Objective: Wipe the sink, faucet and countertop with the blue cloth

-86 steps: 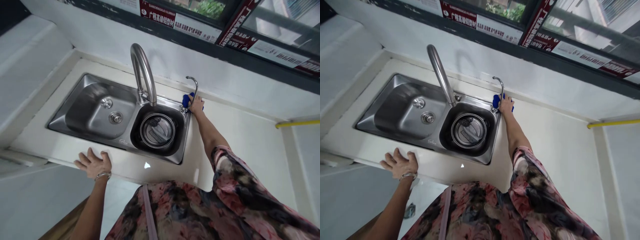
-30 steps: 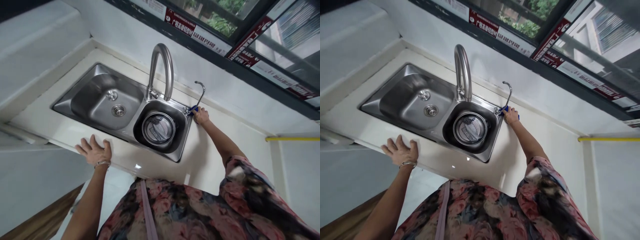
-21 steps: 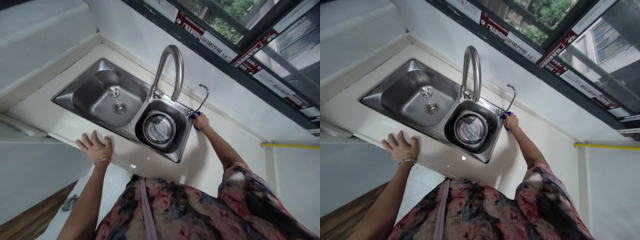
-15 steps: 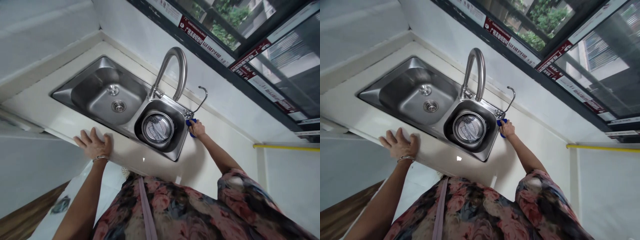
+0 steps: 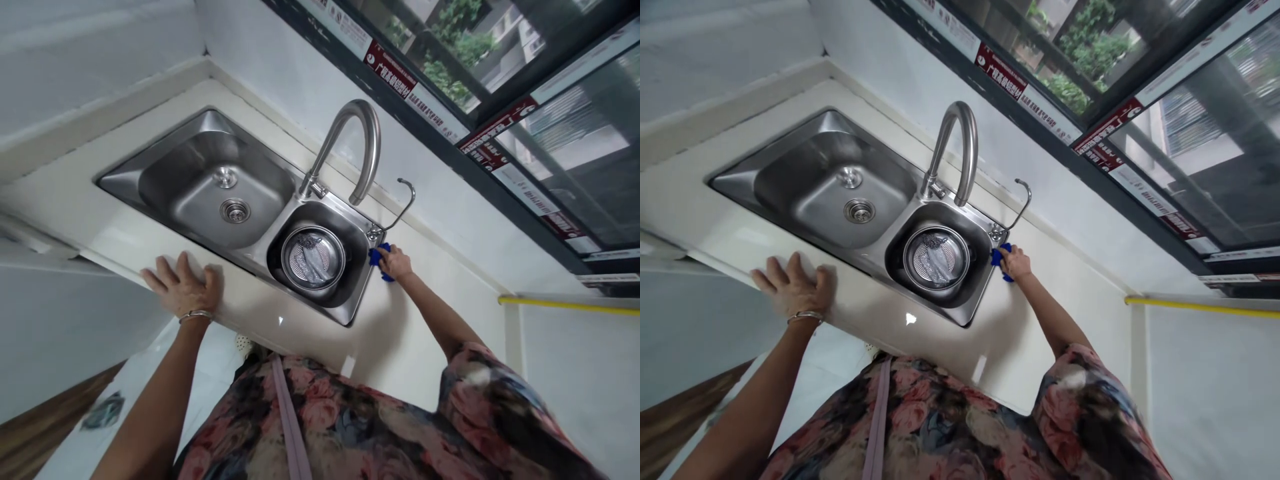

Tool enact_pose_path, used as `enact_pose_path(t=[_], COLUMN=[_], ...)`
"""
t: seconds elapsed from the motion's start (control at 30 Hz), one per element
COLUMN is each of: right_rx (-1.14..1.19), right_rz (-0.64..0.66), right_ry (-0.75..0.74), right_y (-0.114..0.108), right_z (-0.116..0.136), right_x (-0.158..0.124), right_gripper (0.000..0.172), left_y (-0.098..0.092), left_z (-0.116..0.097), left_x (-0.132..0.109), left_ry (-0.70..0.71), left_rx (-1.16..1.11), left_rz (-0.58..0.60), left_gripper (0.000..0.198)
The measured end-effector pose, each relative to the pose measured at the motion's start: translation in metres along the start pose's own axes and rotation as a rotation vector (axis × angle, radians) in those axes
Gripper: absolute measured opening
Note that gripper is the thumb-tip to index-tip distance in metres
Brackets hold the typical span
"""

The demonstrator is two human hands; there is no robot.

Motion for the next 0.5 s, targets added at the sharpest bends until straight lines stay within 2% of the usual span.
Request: enact_pose_path(t=[0.13, 0.23, 0.33, 0.5], right_rx=[-0.029, -0.057, -0.031, 0.018], right_rz=[-0.058, -0.115, -0.135, -0.089], right_ry=[0.079, 0.104, 0.097, 0.111], right_y=[-0.015, -0.016, -0.010, -0.002], right_z=[-0.030, -0.041, -0.038, -0.021], right_x=[0.049, 0.068, 0.068, 0.047], right_gripper=[0.056, 0.052, 0.053, 0.054], left_y=[0.001, 0.001, 0.001, 0.001], left_z=[0.002, 0.004, 0.003, 0.000], left_x=[-0.001, -0.002, -0.002, -0.002], left_ry=[-0.019, -0.030, -0.024, -0.019], left_rx=[0.036, 0.058, 0.081, 0.089], left_rz=[-0.002, -0.009, -0.031, -0.028], left_gripper=[0.073, 0.074, 0.073, 0.072])
Point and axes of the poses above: each hand's wrist, its own x-axis towards the middle knuckle, its own y-axis out of the palm, z = x × y, the point moved 6 cm from there along x, towards the middle knuckle, and after that the axes turned 2 degrees about -x, right-handed, at the moved point
